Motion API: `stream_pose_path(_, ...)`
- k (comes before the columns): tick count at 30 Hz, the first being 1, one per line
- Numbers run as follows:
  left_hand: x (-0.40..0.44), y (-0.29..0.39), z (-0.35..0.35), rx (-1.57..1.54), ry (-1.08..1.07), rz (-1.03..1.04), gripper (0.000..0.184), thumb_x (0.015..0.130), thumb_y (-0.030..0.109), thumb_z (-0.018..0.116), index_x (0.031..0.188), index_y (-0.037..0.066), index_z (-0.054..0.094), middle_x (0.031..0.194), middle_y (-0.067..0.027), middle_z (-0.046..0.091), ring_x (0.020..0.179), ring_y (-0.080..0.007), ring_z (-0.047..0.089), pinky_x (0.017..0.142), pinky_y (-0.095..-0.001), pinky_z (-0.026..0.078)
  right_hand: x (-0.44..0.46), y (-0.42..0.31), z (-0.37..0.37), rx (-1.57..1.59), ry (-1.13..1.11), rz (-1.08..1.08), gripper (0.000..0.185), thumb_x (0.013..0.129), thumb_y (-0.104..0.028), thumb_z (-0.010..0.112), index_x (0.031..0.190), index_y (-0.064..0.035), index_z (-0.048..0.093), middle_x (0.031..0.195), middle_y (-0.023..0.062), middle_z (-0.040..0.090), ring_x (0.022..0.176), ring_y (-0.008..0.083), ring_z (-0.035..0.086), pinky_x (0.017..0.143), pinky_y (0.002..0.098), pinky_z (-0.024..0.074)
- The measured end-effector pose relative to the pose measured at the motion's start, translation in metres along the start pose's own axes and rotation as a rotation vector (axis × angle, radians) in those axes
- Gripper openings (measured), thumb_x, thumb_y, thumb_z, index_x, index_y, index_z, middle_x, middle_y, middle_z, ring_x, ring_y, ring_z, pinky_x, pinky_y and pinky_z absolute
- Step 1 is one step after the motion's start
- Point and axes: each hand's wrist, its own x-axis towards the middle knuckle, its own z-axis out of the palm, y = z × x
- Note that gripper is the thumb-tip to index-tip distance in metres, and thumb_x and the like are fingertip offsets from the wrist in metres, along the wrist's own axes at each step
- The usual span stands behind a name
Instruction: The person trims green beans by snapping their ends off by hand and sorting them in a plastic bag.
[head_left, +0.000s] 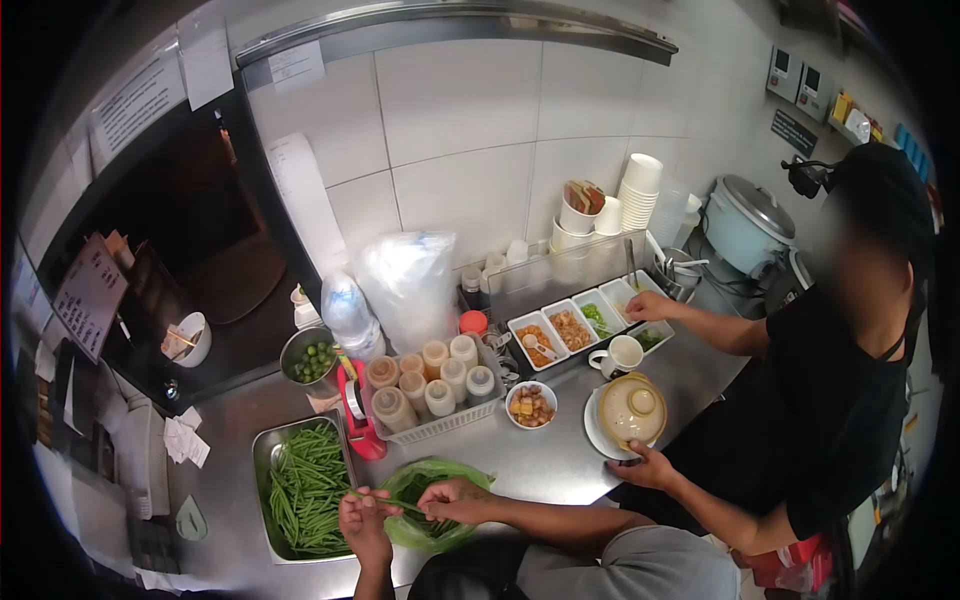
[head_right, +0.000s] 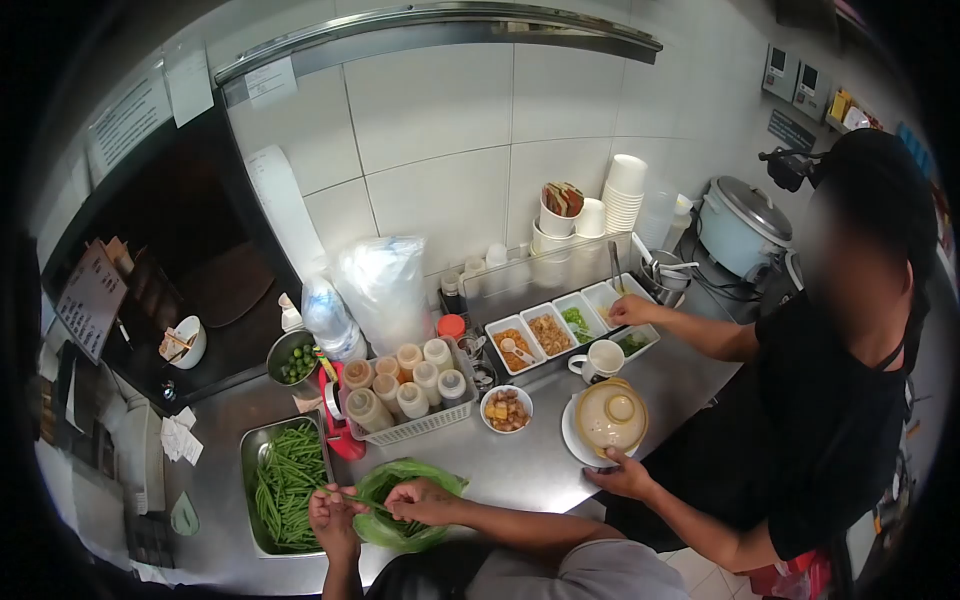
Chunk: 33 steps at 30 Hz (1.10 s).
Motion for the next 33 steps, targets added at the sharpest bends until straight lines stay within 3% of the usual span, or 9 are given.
stream_pose_path(6,0.004,0.008,0.000,-0.070,0.021,0.050,0.020,0.095,0.017,0.055,0.104,0.002,0.046,0.093,-0.0161,0.063,0.063,-0.0170,0.062,0.063,-0.0352,0.056,-0.008,-0.011,-0.010,-0.065,-0.050,0.000,0.033,0.089,-0.029,0.062,0.106,-0.0005,0.063,0.087,0.0017,0.066,0.074,0.0072,0.060,0.068,0.0231,0.0490)
stream_pose_path(12,-0.004,0.011,0.007,-0.061,-0.012,0.085,0.018,0.095,0.015,0.054,0.104,0.001,0.046,0.095,-0.0178,0.062,0.067,-0.0186,0.064,0.067,-0.0378,0.057,-0.007,-0.019,-0.011,-0.105,0.100,0.126,0.027,0.083,-0.023,0.061,0.098,-0.0005,0.066,0.079,0.0034,0.067,0.070,0.0064,0.059,0.064,0.0224,0.0470)
stream_pose_path(16,-0.010,0.009,0.006,-0.049,-0.017,0.132,0.017,0.095,0.013,0.053,0.104,0.001,0.046,0.097,-0.0188,0.062,0.069,-0.0207,0.065,0.070,-0.0395,0.057,-0.005,-0.012,-0.013,-0.185,0.166,-0.032,0.026,0.083,-0.023,0.061,0.096,-0.0010,0.067,0.079,0.0031,0.067,0.065,0.0073,0.060,0.062,0.0233,0.0479)
stream_pose_path(20,-0.010,0.011,0.005,-0.075,-0.011,0.173,0.017,0.096,0.012,0.052,0.105,0.000,0.046,0.098,-0.0191,0.062,0.070,-0.0214,0.065,0.071,-0.0398,0.057,-0.006,-0.020,-0.009,0.009,0.144,0.076,0.025,0.082,-0.022,0.061,0.093,-0.0002,0.067,0.077,0.0036,0.067,0.063,0.0077,0.059,0.061,0.0240,0.0482)
stream_pose_path(25,-0.014,0.009,0.003,0.021,-0.028,0.214,0.017,0.096,0.012,0.052,0.107,0.001,0.046,0.101,-0.0176,0.061,0.071,-0.0194,0.064,0.074,-0.0358,0.056,0.004,-0.007,-0.006,-0.072,0.175,0.025,0.020,0.085,-0.019,0.063,0.093,-0.0015,0.065,0.077,0.0022,0.066,0.063,0.0072,0.059,0.057,0.0215,0.0471)
stream_pose_path(29,-0.018,-0.002,0.004,0.048,-0.019,0.287,0.018,0.096,0.011,0.050,0.110,0.001,0.044,0.100,-0.0172,0.062,0.075,-0.0207,0.065,0.076,-0.0362,0.055,0.012,-0.007,-0.005,0.361,0.338,0.034,0.015,0.086,-0.017,0.062,0.090,-0.0026,0.063,0.073,0.0021,0.063,0.060,0.0082,0.056,0.055,0.0221,0.0456)
stream_pose_path(30,-0.020,0.009,0.022,-0.046,0.072,0.249,0.011,0.093,0.010,0.055,0.098,0.001,0.052,0.092,-0.0175,0.063,0.078,-0.0193,0.064,0.074,-0.0335,0.054,0.012,-0.009,-0.005,0.514,0.363,0.060,0.014,0.087,-0.016,0.062,0.090,-0.0030,0.063,0.072,0.0018,0.062,0.060,0.0084,0.055,0.055,0.0222,0.0450)
stream_pose_path(31,-0.022,0.014,0.025,-0.056,0.066,0.251,0.011,0.093,0.010,0.055,0.098,0.001,0.052,0.092,-0.0175,0.063,0.078,-0.0193,0.064,0.074,-0.0335,0.054,0.015,-0.006,-0.006,0.506,0.370,0.056,0.014,0.087,-0.016,0.062,0.090,-0.0030,0.063,0.072,0.0018,0.062,0.060,0.0084,0.055,0.055,0.0222,0.0450)
stream_pose_path(33,-0.024,0.022,0.029,-0.052,0.123,0.276,0.017,0.093,0.013,0.056,0.100,-0.003,0.055,0.092,-0.0143,0.066,0.075,-0.0176,0.064,0.066,-0.0277,0.052,0.018,0.002,-0.009,0.816,0.350,-0.013,0.011,0.087,-0.015,0.060,0.088,-0.0040,0.063,0.071,0.0012,0.061,0.062,0.0079,0.055,0.055,0.0220,0.0449)
